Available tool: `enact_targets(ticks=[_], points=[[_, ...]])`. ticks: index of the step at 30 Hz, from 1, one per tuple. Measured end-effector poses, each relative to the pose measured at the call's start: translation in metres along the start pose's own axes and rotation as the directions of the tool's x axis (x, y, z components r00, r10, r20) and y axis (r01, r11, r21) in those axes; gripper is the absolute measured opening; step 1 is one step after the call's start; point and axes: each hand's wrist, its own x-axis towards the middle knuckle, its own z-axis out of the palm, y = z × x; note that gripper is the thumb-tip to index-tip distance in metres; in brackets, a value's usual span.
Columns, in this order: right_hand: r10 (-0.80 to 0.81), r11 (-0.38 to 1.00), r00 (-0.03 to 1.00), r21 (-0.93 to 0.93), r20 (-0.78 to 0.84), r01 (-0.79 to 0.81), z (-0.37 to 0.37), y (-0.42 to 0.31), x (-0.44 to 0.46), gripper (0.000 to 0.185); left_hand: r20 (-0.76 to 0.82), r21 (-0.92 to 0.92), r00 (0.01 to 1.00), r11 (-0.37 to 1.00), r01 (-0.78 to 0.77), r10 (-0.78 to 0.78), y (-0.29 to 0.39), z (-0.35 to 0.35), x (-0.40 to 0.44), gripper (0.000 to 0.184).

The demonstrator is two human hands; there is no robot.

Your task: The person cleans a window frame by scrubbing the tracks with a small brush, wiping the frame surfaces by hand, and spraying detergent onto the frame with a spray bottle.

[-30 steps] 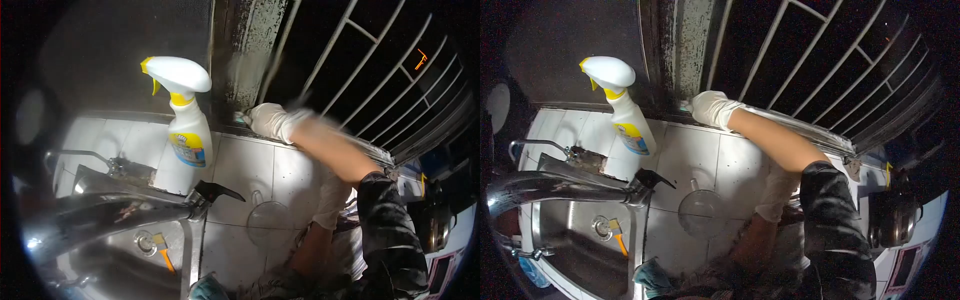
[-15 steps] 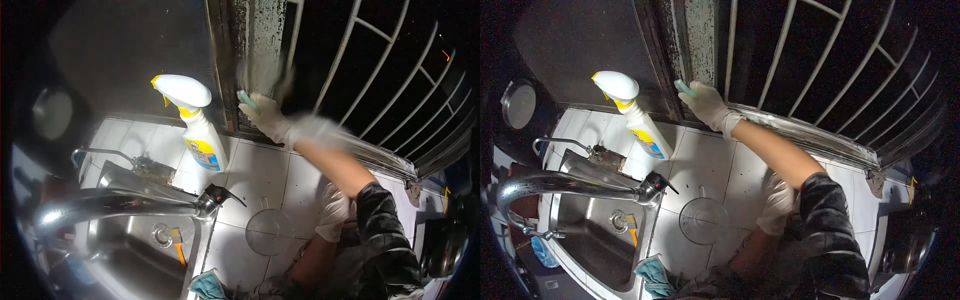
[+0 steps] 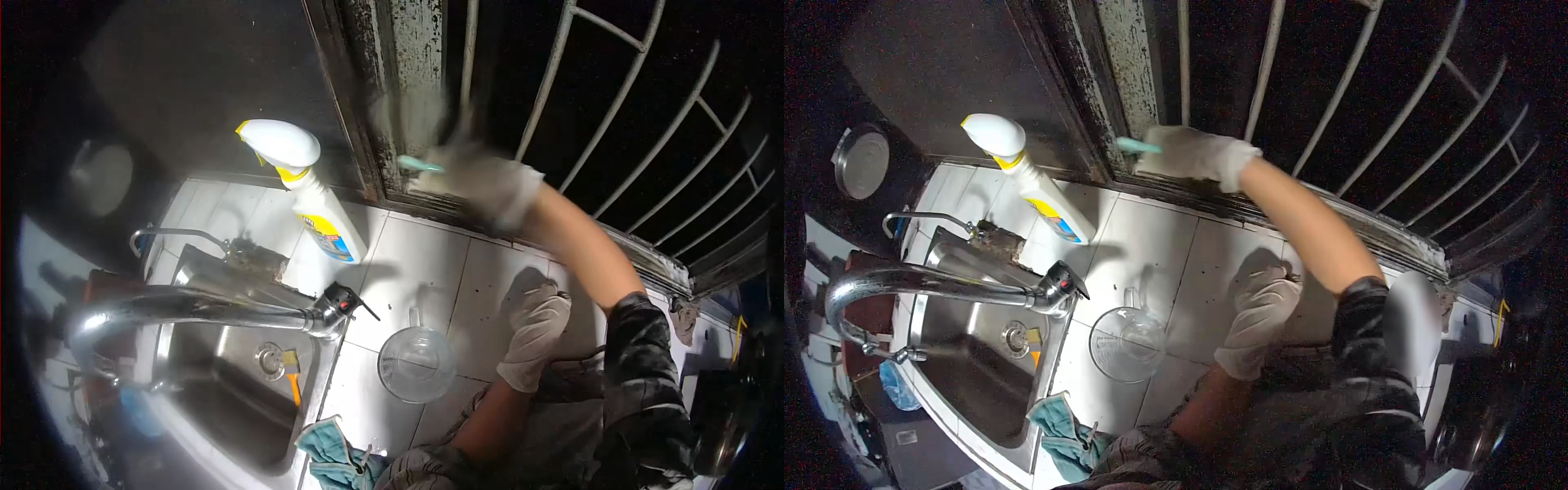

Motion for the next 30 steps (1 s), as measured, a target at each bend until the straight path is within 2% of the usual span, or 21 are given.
enact_targets(ticks=[2,3,5,6,7,8,9,10,13,14,15,16,17,19,21,22,23,25,27,29,30], points=[[0.024,0.994,0.976,-0.112,0.218,0.001,0.010,0.025,-0.004,0.028,0.100,0.129,0.989,0.987,0.094,-0.107,0.000,-0.004,0.003,0.011],[0.021,0.995,0.976,-0.096,0.215,0.000,0.012,0.024,-0.010,0.028,0.139,0.187,0.979,0.974,0.125,-0.153,0.001,-0.005,0.005,0.013],[0.123,0.944,0.959,-0.328,0.256,-0.034,-0.001,0.011,-0.028,0.028,0.202,0.294,0.954,0.943,0.156,-0.221,0.004,-0.007,0.008,0.020],[0.284,0.901,0.923,-0.400,0.259,-0.165,-0.007,-0.006,-0.031,0.028,0.222,0.340,0.945,0.927,0.157,-0.242,0.007,-0.009,0.011,0.023],[0.281,0.905,0.926,-0.389,0.252,-0.169,-0.006,-0.008,-0.039,0.028,0.235,0.385,0.937,0.910,0.155,-0.259,0.010,-0.013,0.015,0.026],[0.381,0.897,0.899,-0.320,0.214,-0.304,-0.005,-0.009,-0.046,0.027,0.235,0.397,0.937,0.906,0.149,-0.257,0.020,-0.018,0.025,0.026],[0.479,0.868,0.857,-0.243,0.188,-0.432,-0.005,-0.007,-0.049,0.026,0.360,0.492,0.822,0.838,0.234,-0.441,0.040,-0.028,0.040,0.029],[0.478,0.870,0.858,-0.231,0.187,-0.434,-0.001,-0.002,-0.048,0.026,0.447,0.595,0.654,0.749,0.292,-0.610,0.050,-0.033,0.047,0.032],[0.175,0.874,0.974,-0.479,0.146,-0.086,0.025,0.014,-0.039,0.032,0.424,0.585,0.702,0.765,0.270,-0.572,0.043,-0.027,0.042,0.028],[0.294,0.883,0.903,-0.450,0.314,-0.131,-0.003,-0.024,-0.031,0.033,0.420,0.598,0.697,0.755,0.269,-0.581,0.040,-0.028,0.039,0.028],[0.289,0.890,0.904,-0.436,0.314,-0.132,0.004,-0.028,-0.015,0.033,0.463,0.543,0.721,0.808,0.230,-0.516,0.037,-0.032,0.037,0.027],[0.348,0.886,0.891,-0.411,0.290,-0.212,0.013,-0.026,0.002,0.027,0.498,0.486,0.742,0.853,0.190,-0.449,0.035,-0.039,0.035,0.026],[0.411,0.874,0.871,-0.389,0.269,-0.292,0.013,-0.030,0.009,0.022,0.494,0.495,0.740,0.847,0.193,-0.457,0.039,-0.046,0.033,0.026],[0.417,0.873,0.868,-0.385,0.270,-0.300,0.003,-0.025,-0.010,0.027,0.497,0.413,0.813,0.907,0.085,-0.303,0.051,-0.053,0.031,0.026],[0.368,0.845,0.904,-0.484,0.219,-0.227,-0.003,-0.016,-0.034,0.033,0.525,0.358,0.799,0.928,0.104,-0.292,0.037,-0.050,0.030,0.027],[0.237,0.850,0.873,-0.527,0.425,0.026,-0.014,-0.012,-0.032,0.039,0.542,0.299,0.792,0.946,0.129,-0.280,0.030,-0.049,0.030,0.028],[0.228,0.852,0.874,-0.523,0.428,0.033,-0.016,-0.020,-0.031,0.039,0.536,0.303,0.795,0.944,0.133,-0.284,0.035,-0.051,0.030,0.028],[0.398,0.903,0.860,-0.300,0.319,-0.307,-0.016,-0.039,-0.029,0.042,0.454,0.378,0.856,0.923,0.067,-0.248,0.048,-0.050,0.027,0.029],[0.349,0.918,0.898,-0.289,0.267,-0.271,0.018,-0.013,-0.010,0.039,0.474,0.336,0.841,0.936,0.101,-0.261,0.047,-0.051,0.028,0.029],[0.227,0.974,0.961,-0.065,0.159,-0.219,0.039,0.018,0.000,0.034,0.497,0.293,0.825,0.947,0.131,-0.268,0.041,-0.054,0.031,0.029],[0.338,0.936,0.913,0.015,0.228,-0.351,0.033,0.025,-0.005,0.025,0.522,0.333,0.816,0.940,0.071,-0.246,0.038,-0.054,0.029,0.028]])
